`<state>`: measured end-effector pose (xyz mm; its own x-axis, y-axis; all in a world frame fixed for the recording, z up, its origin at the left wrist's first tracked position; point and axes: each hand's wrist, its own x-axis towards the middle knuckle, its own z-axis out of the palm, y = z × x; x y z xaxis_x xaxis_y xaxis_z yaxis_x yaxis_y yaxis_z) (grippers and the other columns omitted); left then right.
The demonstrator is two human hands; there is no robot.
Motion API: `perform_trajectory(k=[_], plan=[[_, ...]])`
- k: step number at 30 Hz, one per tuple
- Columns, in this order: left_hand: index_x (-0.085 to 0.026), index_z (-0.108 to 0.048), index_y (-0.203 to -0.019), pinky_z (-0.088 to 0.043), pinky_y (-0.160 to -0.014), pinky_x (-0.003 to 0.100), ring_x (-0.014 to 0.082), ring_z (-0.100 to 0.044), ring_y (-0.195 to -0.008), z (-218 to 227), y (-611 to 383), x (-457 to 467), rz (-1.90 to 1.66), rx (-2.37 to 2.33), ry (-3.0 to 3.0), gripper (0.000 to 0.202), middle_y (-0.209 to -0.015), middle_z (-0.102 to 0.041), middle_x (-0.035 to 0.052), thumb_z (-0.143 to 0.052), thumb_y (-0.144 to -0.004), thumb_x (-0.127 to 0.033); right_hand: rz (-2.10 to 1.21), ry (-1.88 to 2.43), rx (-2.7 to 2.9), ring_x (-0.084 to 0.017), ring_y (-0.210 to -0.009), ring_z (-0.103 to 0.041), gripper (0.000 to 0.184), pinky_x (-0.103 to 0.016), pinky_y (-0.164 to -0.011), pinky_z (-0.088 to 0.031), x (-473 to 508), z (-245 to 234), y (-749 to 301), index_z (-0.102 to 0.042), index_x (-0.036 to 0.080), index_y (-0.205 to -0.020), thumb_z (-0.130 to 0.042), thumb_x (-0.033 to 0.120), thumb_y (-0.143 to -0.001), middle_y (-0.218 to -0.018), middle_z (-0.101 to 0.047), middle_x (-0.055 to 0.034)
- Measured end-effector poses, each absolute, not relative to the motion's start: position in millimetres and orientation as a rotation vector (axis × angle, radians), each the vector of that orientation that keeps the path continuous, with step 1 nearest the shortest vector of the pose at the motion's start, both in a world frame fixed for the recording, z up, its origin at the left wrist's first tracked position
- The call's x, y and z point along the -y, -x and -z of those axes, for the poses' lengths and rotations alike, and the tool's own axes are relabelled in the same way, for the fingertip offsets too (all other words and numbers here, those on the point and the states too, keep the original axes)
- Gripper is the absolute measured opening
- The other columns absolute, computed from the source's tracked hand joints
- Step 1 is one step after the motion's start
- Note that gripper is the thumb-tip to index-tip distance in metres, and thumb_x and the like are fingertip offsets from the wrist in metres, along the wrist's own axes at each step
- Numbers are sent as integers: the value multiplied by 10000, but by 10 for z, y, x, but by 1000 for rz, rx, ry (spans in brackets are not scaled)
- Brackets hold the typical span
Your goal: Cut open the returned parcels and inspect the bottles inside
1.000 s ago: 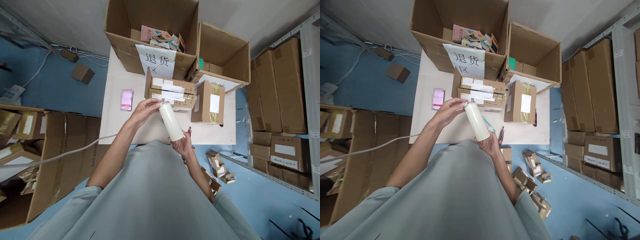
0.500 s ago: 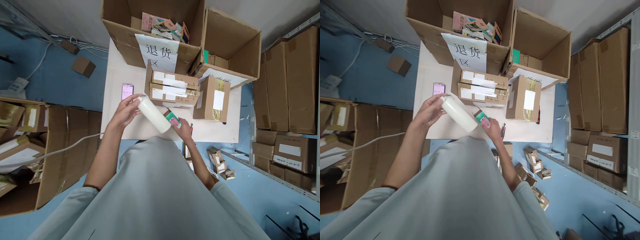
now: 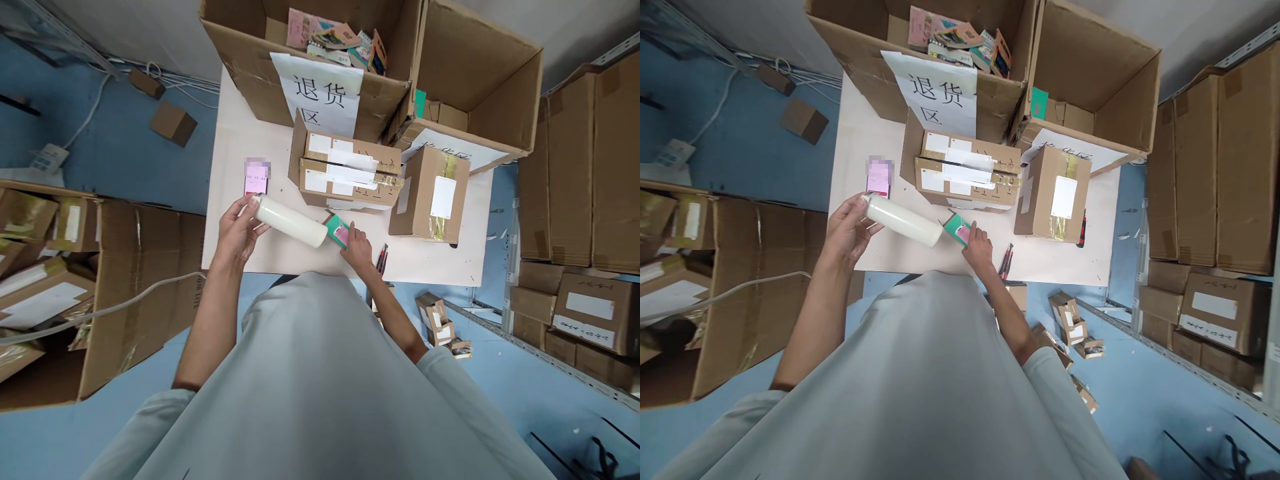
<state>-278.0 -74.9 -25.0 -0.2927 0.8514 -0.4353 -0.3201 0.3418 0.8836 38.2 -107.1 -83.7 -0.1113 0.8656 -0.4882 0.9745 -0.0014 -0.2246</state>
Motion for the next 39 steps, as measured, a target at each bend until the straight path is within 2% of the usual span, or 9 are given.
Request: perform_trajectory(k=[7,12,17,22,31,35,39], plan=[[-253,-775,-1175,-718,-933,445,286,-808,-1102,302,2535,612,-1261,-1452,-531,741,-1277,-787,106,-1050,-659,-708,869,-1900,-2254,-373,-1452,-539,1060,-481,-1036,-675,1317,828,-553,-55,129,-1863,-617,211,-968,-1603,-614,-230],[-244,-775,-1213,-718,-941,465,279,-797,-1112,305,2406,447,-1223,-1474,-657,740,-1221,-774,104,-1012,-702,-724,889,-1891,-2283,-388,-1471,-542,1079,-502,-1015,-694,1441,853,-586,-51,143,-1872,-626,203,-961,-1637,-590,-231],[-248,-783,-1216,-722,-918,423,269,-766,-1162,266,2365,411,-1218,-1509,-808,741,-1244,-778,100,-1001,-701,-733,894,-1921,-2284,-394,-1436,-571,1101,-499,-985,-704,1518,890,-611,-8,168,-1878,-634,218,-973,-1605,-608,-224],[-223,-812,-1192,-719,-877,377,269,-760,-1154,171,2342,522,-1180,-1539,-948,723,-1254,-795,106,-999,-708,-727,890,-1946,-2303,-386,-1457,-567,1097,-487,-1022,-698,1564,930,-632,-27,183,-1880,-634,205,-966,-1619,-601,-219],[-214,-816,-1221,-670,-1060,440,272,-774,-1175,240,2129,451,-1212,-1489,-1163,716,-1272,-807,113,-943,-778,-761,900,-1986,-2332,-378,-1469,-578,1058,-503,-1085,-683,1639,1022,-651,-113,183,-1876,-633,193,-954,-1612,-615,-211],[-205,-814,-1221,-657,-1061,427,276,-767,-1188,304,2035,386,-1187,-1465,-1227,724,-1273,-805,120,-929,-781,-769,927,-2016,-2376,-370,-1426,-608,1047,-506,-1127,-662,1665,1105,-637,-147,162,-1868,-644,199,-947,-1562,-647,-210],[-212,-794,-1272,-655,-1012,406,269,-768,-1163,346,1915,521,-998,-1367,-1311,686,-1340,-797,125,-902,-828,-724,965,-2067,-2404,-368,-1433,-609,1099,-511,-1118,-669,1677,1201,-572,-96,166,-1871,-648,196,-922,-1576,-625,-214]])
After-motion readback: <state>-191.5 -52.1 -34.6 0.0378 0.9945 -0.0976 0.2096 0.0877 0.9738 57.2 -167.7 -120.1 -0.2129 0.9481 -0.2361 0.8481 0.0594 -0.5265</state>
